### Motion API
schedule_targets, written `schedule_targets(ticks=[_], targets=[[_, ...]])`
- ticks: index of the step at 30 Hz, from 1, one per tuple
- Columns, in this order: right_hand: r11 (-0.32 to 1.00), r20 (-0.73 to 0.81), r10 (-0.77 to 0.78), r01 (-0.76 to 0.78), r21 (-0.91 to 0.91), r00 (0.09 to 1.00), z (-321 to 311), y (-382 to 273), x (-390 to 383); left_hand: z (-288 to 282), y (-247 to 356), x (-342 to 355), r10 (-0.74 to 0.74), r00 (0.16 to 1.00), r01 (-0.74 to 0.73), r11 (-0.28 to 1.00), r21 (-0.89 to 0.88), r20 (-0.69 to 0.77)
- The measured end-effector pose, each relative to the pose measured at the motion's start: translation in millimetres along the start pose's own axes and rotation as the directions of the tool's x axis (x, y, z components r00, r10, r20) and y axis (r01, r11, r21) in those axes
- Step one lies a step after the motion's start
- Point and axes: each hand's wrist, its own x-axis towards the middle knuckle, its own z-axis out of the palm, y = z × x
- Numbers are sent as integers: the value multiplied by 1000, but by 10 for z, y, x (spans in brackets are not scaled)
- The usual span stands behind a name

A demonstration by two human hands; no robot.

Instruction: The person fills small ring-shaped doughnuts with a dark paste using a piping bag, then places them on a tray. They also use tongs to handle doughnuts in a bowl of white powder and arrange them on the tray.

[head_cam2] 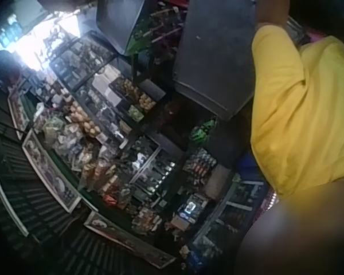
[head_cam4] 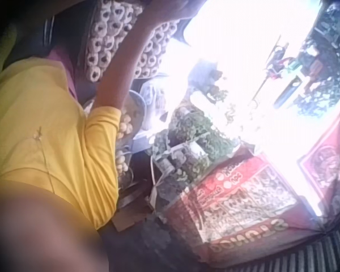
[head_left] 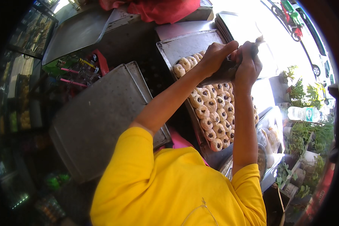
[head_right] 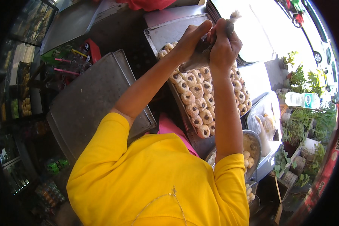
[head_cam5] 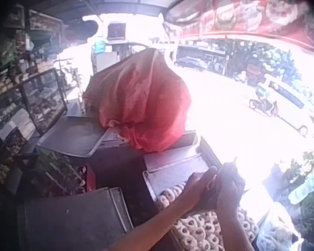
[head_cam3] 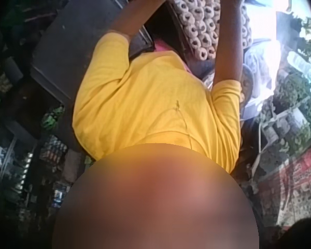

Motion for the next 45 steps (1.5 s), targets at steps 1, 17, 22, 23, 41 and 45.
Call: schedule_targets(ticks=[1,17,22,23,41,45], targets=[[1000,0,-1,1,12,1000,-6,1,12,6,-1,13,-5,1000,5,1000,-8,5],[996,16,50,-49,-79,999,-121,285,283,-33,-378,325,-87,995,77,976,-204,-38],[998,-35,32,-33,-46,999,-145,325,277,-12,-395,320,-42,999,37,987,-154,-31],[999,-39,20,-22,-38,999,-154,309,287,5,-378,327,-34,999,30,988,-148,-26],[996,-64,-21,15,-87,998,-267,74,597,235,-245,680,-70,996,63,990,-129,-48],[991,-38,11,-16,-131,999,-318,283,580,162,-405,631,-41,998,34,987,-155,-43]])
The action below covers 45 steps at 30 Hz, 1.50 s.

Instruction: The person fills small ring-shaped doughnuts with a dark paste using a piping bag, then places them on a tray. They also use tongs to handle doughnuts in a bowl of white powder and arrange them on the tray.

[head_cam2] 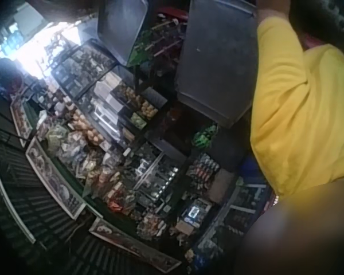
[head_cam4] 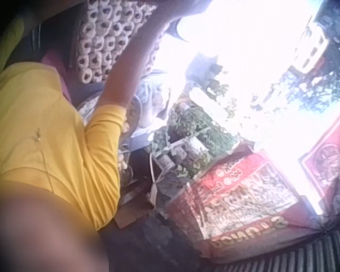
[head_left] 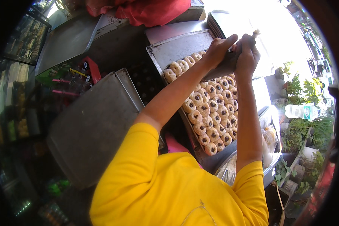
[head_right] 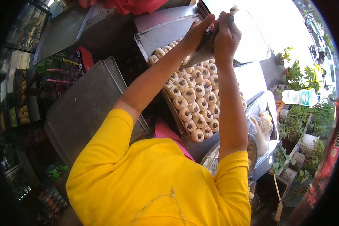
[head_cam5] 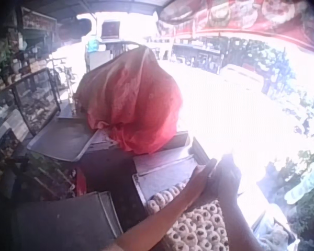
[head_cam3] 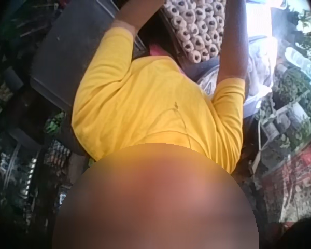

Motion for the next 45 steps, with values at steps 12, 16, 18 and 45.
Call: schedule_targets(ticks=[12,16,18,45], targets=[[999,-55,-41,39,-31,998,-39,-16,-23,59,38,-33,19,999,-18,999,-39,50],[999,-59,-37,36,-13,998,-43,-62,-16,107,81,-19,17,999,-16,1000,-11,35],[999,-61,-34,34,-11,998,-39,-73,-22,124,80,-18,10,1000,-10,1000,-2,5],[991,87,29,-17,-136,996,388,243,160,-437,-71,176,92,996,-94,978,-189,-22]])
